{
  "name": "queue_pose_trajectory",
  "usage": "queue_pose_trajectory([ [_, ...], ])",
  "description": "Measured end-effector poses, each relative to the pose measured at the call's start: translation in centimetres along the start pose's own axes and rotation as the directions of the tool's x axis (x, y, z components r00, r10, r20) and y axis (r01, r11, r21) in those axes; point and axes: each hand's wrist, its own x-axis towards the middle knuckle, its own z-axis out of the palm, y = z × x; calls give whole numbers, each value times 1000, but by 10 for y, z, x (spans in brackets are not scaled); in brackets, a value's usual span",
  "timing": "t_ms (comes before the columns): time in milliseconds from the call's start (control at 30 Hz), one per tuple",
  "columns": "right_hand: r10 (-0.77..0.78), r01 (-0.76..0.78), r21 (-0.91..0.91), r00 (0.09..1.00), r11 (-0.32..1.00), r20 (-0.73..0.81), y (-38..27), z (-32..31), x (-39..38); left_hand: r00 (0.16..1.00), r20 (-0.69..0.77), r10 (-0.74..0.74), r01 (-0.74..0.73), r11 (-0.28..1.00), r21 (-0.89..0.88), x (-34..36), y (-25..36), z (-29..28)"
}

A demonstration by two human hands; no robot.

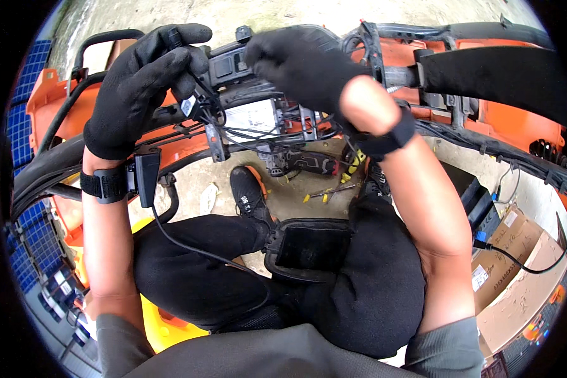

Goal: The person connects wiring harnesses in the front panel of an electric scooter, positions a battery on the floor to check its connection, and begins reassembling the plastic body panels.

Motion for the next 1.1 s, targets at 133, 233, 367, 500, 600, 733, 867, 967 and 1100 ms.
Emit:
queue_pose_trajectory([
  [133, 380, -385, 201, 923, 901, 65, -48, -63, -33, 999, 42, -34, 37, 997, -67, 4, -2, 13],
  [233, 516, -579, 283, 813, 765, 268, -60, -69, -72, 997, 54, -56, 61, 993, -97, 8, -4, 23],
  [367, 441, -528, 152, 809, 835, 389, -36, -41, -125, 999, 27, -33, 36, 994, -100, 11, 2, 32],
  [500, 484, -511, 28, 829, 859, 280, -21, -15, -169, 994, 100, -38, 34, 998, 47, 8, 15, 19],
  [600, 485, -492, -26, 847, 870, 218, -23, -12, -165, 985, 104, -134, 119, 982, 145, 0, 23, 15],
  [733, 505, -490, -139, 786, 860, 357, -21, 2, -161, 968, 188, -166, 165, 986, 18, -1, 26, 18],
  [867, 537, -533, -181, 652, 827, 535, -20, 9, -151, 949, 217, -230, 232, 973, 13, 2, 29, 21],
  [967, 422, -449, -100, 708, 888, 566, -11, 19, -158, 920, 271, -282, 267, 959, 92, 4, 31, 31],
  [1100, 458, -460, -115, 760, 880, 461, -23, 21, -153, 943, 268, -198, 175, 979, 108, 1, 13, 36],
])
